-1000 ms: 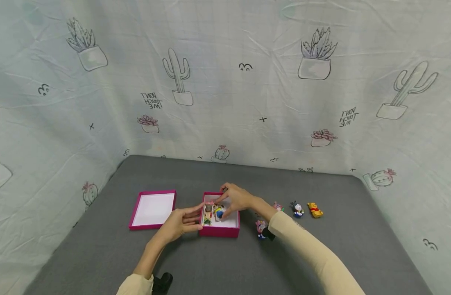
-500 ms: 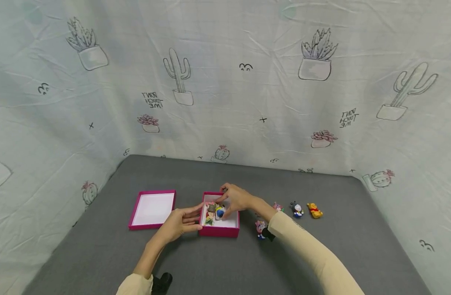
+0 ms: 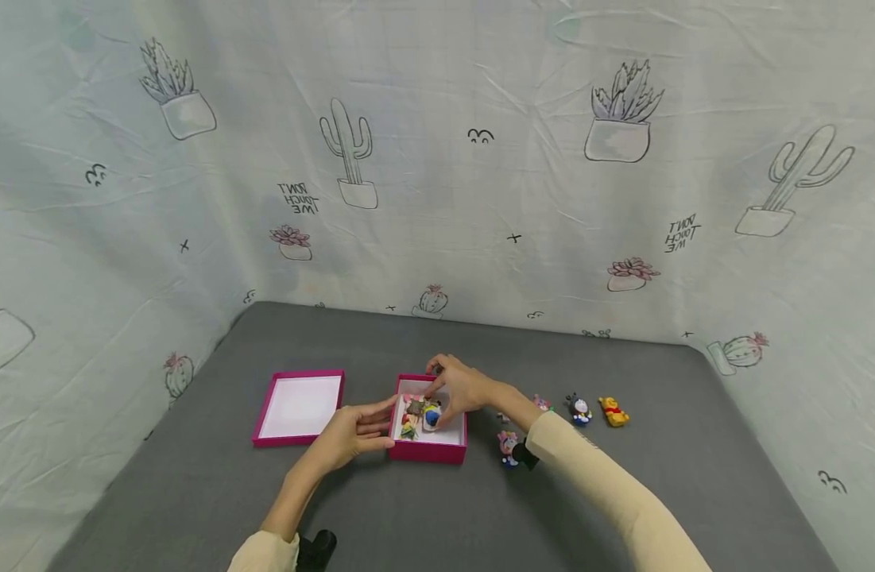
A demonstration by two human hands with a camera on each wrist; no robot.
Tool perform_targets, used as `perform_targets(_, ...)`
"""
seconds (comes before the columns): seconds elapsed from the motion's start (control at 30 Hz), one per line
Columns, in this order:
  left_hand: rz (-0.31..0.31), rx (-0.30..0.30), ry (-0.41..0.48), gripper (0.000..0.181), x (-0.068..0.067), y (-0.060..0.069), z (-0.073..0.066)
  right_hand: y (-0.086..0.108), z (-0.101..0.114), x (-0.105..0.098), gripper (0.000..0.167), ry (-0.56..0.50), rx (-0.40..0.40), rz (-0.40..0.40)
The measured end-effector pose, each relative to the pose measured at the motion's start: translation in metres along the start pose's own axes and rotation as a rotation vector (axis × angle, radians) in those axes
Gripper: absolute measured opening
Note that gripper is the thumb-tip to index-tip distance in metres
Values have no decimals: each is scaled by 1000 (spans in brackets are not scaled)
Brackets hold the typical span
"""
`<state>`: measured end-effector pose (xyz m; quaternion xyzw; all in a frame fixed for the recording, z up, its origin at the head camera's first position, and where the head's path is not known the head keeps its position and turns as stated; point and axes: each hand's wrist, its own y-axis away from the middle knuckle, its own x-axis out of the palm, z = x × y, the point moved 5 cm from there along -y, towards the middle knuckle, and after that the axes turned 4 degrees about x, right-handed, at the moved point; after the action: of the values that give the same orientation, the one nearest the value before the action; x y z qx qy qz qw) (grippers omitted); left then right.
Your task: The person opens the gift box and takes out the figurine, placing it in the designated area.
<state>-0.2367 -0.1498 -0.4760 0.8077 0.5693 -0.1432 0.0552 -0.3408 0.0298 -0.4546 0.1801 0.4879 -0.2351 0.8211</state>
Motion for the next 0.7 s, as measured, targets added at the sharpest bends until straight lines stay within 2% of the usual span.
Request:
perform_targets(0.2,5,-9,-2,69,0,-1,-2,5,1,-8,43,-73,-50,-24)
perform_targets(0.53,18,3,-14,69,0,1,-2,18,10,-22,44,-61,-101,-93)
perform_targets(0.7,14,0,-12,69,-1,1,-1,25,16,-30,48,-124,-113,-108)
